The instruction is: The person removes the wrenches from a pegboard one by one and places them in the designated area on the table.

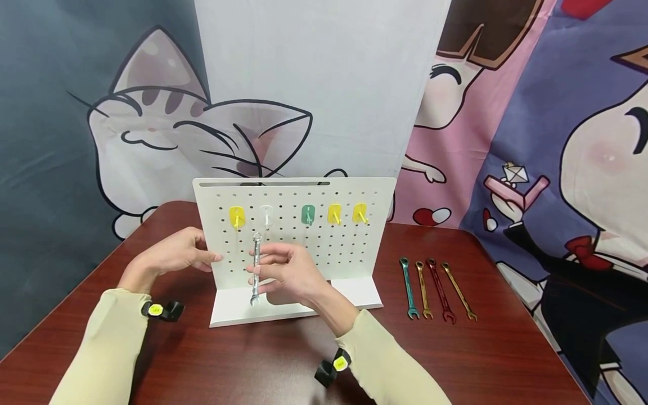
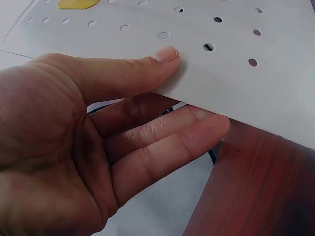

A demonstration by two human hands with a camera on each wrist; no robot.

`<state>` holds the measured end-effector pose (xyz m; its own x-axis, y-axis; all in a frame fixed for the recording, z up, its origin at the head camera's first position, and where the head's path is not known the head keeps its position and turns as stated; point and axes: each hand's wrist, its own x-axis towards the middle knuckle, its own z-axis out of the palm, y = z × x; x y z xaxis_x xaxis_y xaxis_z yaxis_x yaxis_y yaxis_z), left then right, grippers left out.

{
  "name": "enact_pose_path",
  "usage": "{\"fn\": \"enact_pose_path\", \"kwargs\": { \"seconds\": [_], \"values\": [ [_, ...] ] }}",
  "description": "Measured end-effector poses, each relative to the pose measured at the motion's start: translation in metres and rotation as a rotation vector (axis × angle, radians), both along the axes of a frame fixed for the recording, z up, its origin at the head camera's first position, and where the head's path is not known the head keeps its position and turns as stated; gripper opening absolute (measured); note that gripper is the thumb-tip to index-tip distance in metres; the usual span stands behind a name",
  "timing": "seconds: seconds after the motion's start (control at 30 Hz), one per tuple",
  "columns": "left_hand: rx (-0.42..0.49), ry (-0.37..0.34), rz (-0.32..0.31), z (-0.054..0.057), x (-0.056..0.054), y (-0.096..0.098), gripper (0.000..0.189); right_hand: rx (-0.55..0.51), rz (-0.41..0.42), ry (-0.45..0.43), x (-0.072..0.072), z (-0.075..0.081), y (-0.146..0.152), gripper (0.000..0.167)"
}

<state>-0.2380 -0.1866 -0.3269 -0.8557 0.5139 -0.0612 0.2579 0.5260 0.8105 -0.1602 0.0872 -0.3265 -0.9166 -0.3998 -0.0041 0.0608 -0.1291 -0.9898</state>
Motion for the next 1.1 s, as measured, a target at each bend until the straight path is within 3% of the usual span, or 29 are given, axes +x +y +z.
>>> {"fn": "enact_pose_path", "kwargs": {
  "seconds": [0.47, 1.1],
  "values": [
    [0.007, -0.020, -0.007, 0.002, -0.001, 0.002, 0.035, 0.023, -0.043, -0.033, 0.002, -0.013, 0.027, 0.049],
    [0.013, -0.029, -0.009, 0.000, -0.002, -0.002, 0.035, 0.146, -0.121, -0.055, 0.005, -0.030, 0.099, 0.051]
  ]
}}
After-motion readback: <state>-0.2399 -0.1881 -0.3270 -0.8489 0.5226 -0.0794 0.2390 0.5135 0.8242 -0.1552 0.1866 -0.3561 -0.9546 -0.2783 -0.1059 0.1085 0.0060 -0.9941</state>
